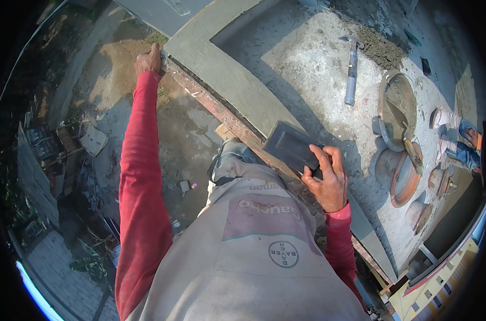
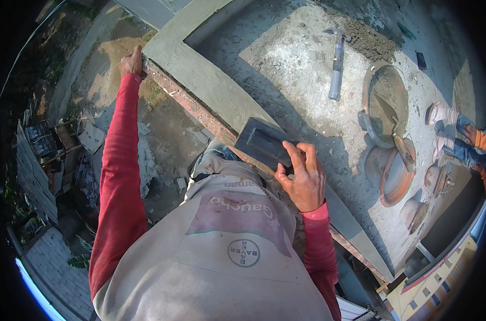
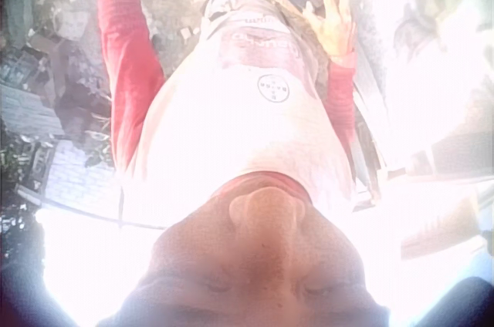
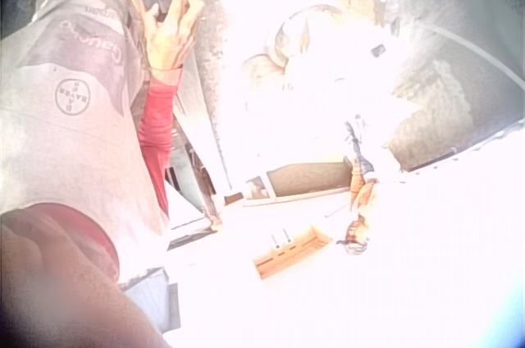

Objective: Smoothing out wet cement/plaster on a concrete ledge or wall corner using a hand float.

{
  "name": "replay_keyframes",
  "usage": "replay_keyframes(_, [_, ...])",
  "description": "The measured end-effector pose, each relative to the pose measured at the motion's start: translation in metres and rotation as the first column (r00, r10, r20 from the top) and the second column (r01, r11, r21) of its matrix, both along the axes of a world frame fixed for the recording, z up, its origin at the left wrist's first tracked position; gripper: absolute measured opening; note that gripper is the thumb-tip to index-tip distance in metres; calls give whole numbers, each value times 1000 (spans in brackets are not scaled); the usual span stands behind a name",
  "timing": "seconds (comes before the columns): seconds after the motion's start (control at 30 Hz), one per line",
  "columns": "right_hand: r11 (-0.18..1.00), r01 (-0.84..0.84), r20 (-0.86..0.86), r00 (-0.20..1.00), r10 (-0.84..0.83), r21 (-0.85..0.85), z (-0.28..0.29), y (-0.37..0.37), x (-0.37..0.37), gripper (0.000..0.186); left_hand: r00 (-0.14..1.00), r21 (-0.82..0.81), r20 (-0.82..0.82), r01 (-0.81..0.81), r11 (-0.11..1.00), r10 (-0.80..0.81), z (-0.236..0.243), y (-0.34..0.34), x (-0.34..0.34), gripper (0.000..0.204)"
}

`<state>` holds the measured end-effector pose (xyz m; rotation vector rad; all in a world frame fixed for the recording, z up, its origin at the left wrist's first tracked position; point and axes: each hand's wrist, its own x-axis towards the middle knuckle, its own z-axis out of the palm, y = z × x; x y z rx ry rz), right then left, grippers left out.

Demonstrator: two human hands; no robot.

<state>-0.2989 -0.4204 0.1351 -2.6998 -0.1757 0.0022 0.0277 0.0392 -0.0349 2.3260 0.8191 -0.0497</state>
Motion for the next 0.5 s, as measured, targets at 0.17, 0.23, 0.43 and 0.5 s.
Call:
replay_keyframes(0.17, [995, -49, 62, 997, 54, -84, -7, 11, 9, 59, 999, 16, -8, -36, 999, 37, 0, 1, 1, 79])
replay_keyframes(0.23, [988, -111, 24, 993, 115, -106, -18, 19, 18, 59, 999, 33, 38, -32, 999, 31, -1, 1, 0, 78])
replay_keyframes(0.43, [995, 101, -84, 991, -103, -23, 14, -31, -21, 52, 998, 4, 57, -24, 1000, 24, -1, -4, -3, 78])
replay_keyframes(0.5, [983, 181, -93, 980, -178, 25, 22, -37, -19, 50, 999, -10, 44, -15, 1000, 15, -1, -4, -4, 79])
